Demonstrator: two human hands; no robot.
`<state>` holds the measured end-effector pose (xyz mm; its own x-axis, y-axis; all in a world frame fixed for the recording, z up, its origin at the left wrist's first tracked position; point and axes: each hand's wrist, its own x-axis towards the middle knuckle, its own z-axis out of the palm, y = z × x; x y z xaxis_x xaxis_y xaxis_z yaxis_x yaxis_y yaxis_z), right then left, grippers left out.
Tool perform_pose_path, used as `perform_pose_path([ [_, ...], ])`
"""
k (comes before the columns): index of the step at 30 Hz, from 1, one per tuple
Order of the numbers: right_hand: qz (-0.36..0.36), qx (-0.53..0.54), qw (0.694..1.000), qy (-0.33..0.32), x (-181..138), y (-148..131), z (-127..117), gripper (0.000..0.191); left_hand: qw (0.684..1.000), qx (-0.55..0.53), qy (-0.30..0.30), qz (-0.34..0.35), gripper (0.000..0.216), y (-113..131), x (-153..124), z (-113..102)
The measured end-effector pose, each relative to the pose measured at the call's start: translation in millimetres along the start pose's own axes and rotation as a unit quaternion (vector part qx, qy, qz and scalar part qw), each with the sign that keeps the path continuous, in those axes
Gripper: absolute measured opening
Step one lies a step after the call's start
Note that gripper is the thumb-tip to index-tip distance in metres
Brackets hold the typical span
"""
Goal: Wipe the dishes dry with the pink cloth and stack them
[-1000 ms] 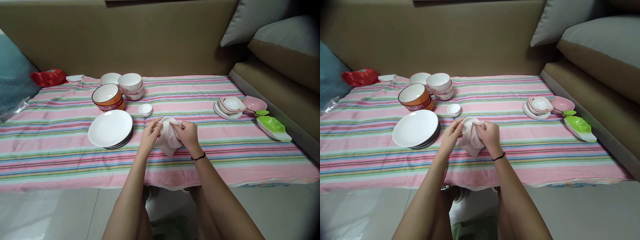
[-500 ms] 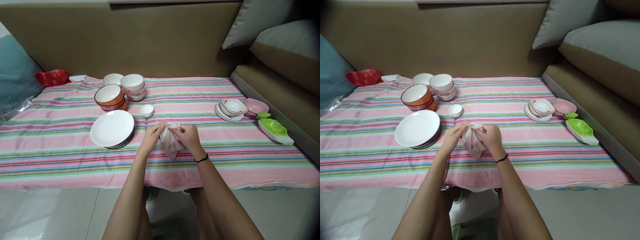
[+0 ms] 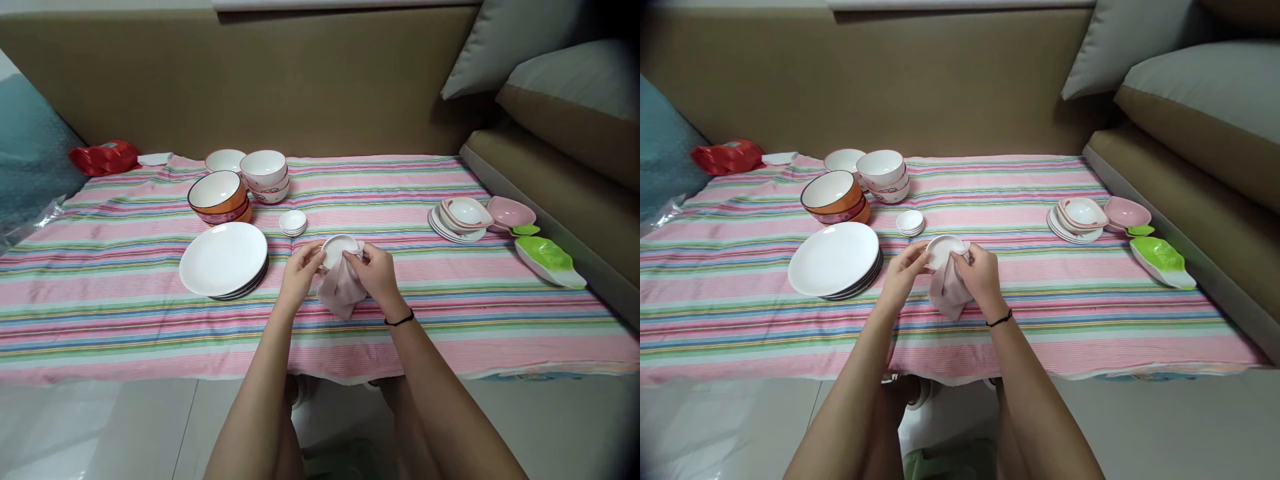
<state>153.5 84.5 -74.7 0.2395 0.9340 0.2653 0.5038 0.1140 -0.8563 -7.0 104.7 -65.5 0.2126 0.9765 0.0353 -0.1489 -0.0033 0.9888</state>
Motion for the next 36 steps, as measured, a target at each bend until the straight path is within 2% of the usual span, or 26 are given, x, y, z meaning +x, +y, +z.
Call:
perform_pose_path([
  [7, -0.027, -0.122, 0.992, 0.016, -1, -4, -1, 0.061, 0.996, 0.091, -0.004, 0.023, 0.033, 2, -3, 2],
  [10, -0.037, -0.118, 0.992, -0.007, -1, -5, 1, 0.059, 0.995, 0.103, -0.015, -0.008, 0.037, 5, -5, 4],
  [13, -0.027, -0.085, 0.996, 0.005, -1, -4, 2, 0.052, 0.998, 0.059, -0.009, -0.033, 0.033, 6, -6, 5],
  [16, 0.006, -0.028, 1.000, 0.011, -1, -2, 3, 0.043, 0.999, -0.008, -0.012, -0.042, 0.043, 3, -5, 4],
  [19, 0.012, 0.003, 1.000, -0.010, -1, -1, 1, 0.034, 0.999, -0.003, -0.030, -0.040, 0.045, 2, -4, 2],
  [23, 0.003, -0.021, 0.999, -0.026, 0, -1, -2, 0.046, 0.997, 0.055, -0.046, -0.015, 0.041, 5, -4, -3],
  [26, -0.023, -0.088, 0.996, -0.006, 0, -3, -4, 0.056, 0.994, 0.083, -0.067, -0.002, 0.036, 7, -4, -5],
  [30, -0.054, -0.139, 0.989, -0.015, -1, -7, -2, 0.058, 0.986, 0.123, -0.109, -0.009, 0.034, 6, -5, -5],
  [33, -0.069, -0.123, 0.989, -0.041, -1, -6, -1, 0.054, 0.989, 0.123, -0.087, -0.010, 0.035, 7, -7, -4],
  [36, -0.053, -0.098, 0.994, -0.016, 0, -3, 1, 0.049, 0.995, 0.081, -0.047, -0.036, 0.031, 7, -8, -3],
])
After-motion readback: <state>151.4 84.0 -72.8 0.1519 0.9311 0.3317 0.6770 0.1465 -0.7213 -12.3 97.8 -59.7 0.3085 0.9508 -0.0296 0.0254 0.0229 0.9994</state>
